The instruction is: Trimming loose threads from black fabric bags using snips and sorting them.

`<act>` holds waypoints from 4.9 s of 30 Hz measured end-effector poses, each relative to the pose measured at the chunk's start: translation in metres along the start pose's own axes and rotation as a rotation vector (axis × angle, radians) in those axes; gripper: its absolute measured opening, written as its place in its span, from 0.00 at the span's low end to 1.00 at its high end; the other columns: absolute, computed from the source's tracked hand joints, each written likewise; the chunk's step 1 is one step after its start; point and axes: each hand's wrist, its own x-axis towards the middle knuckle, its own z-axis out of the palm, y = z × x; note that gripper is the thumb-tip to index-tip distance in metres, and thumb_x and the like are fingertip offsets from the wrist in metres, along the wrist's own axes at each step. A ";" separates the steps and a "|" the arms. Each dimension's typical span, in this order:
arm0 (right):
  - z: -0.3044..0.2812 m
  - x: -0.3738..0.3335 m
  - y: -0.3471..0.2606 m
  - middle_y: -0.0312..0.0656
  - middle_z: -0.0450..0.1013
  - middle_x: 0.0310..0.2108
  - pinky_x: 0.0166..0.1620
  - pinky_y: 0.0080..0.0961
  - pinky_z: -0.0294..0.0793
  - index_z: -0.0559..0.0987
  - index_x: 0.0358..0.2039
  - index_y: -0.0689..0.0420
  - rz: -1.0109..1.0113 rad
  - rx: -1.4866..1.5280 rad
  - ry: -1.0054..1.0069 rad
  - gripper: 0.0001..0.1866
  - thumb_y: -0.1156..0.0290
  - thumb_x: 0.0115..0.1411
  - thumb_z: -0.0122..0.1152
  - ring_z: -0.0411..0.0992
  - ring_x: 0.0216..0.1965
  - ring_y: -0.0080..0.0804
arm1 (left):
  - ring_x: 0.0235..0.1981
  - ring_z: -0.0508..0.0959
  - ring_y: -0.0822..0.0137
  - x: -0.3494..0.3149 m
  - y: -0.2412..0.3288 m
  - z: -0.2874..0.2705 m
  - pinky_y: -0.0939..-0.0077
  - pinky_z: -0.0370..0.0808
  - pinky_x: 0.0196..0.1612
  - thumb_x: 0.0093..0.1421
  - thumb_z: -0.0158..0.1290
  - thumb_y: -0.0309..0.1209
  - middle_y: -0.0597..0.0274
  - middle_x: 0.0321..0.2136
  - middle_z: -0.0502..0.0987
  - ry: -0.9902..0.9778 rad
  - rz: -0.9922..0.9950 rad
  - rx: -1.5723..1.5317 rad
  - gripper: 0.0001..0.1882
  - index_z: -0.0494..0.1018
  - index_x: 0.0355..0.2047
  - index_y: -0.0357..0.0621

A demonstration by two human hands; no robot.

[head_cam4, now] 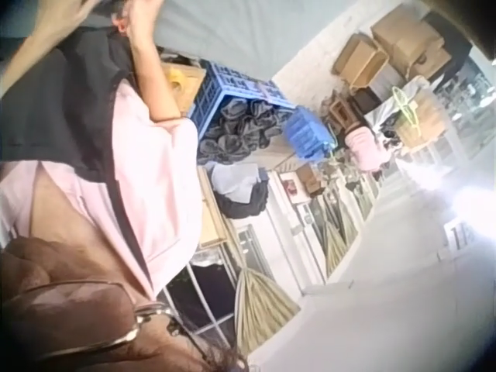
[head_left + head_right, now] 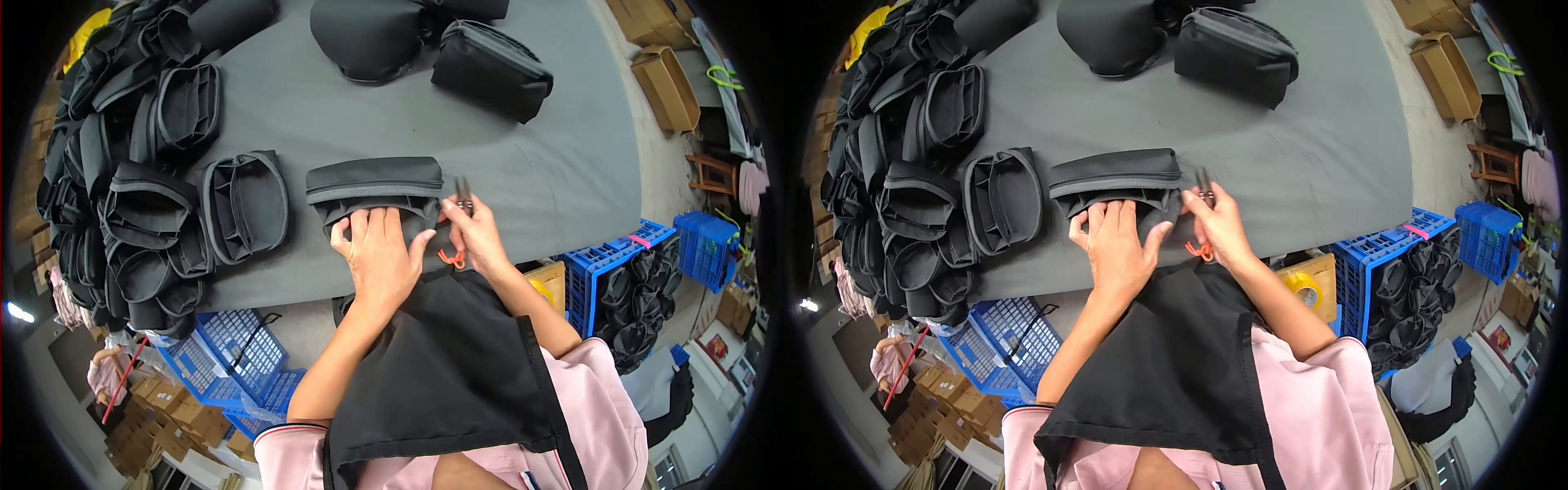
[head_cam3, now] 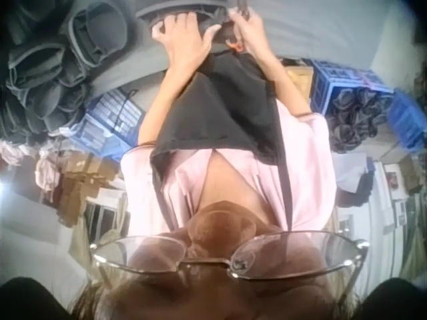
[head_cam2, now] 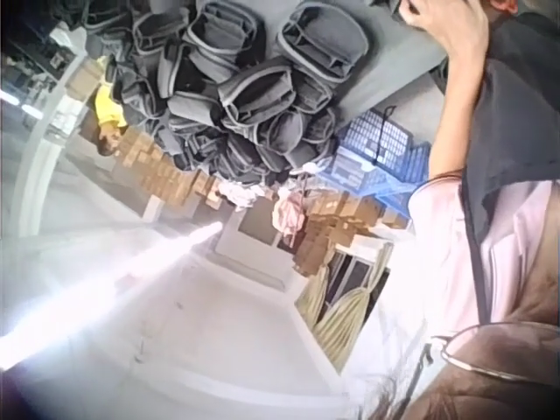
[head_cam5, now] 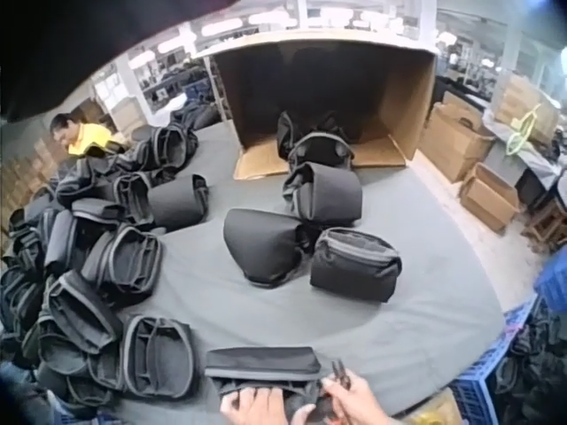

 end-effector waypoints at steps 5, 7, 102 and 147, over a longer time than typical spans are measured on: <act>0.015 0.008 0.003 0.32 0.63 0.14 0.11 0.16 0.52 0.69 0.31 0.61 0.161 0.056 -0.049 0.10 0.71 0.53 0.60 0.54 0.08 0.15 | 0.38 0.70 0.49 -0.001 -0.001 0.024 0.59 0.66 0.38 0.50 0.55 0.50 0.44 0.30 0.71 -0.173 -0.176 -0.243 0.29 0.70 0.30 0.28; 0.023 0.004 0.000 0.32 0.63 0.14 0.11 0.16 0.52 0.69 0.30 0.60 0.110 0.060 -0.127 0.12 0.71 0.52 0.62 0.54 0.08 0.15 | 0.33 0.71 0.45 0.007 -0.004 0.019 0.55 0.67 0.37 0.51 0.53 0.53 0.40 0.25 0.71 -0.268 -0.391 -0.254 0.32 0.70 0.25 0.26; 0.039 -0.045 -0.059 0.41 0.73 0.24 0.26 0.26 0.68 0.74 0.33 0.58 -0.891 -1.065 -0.308 0.11 0.74 0.48 0.62 0.71 0.22 0.36 | 0.28 0.77 0.62 0.059 -0.048 -0.027 0.69 0.72 0.34 0.43 0.61 0.53 0.48 0.24 0.76 -0.527 -0.485 -0.757 0.32 0.73 0.28 0.28; 0.047 -0.010 -0.010 0.35 0.65 0.14 0.23 0.23 0.59 0.69 0.20 0.60 -0.443 -0.664 -0.243 0.13 0.68 0.54 0.60 0.59 0.18 0.19 | 0.31 0.70 0.80 -0.050 -0.029 -0.022 0.85 0.69 0.35 0.50 0.59 0.23 0.70 0.28 0.72 -0.416 -0.745 -1.540 0.12 0.74 0.37 0.35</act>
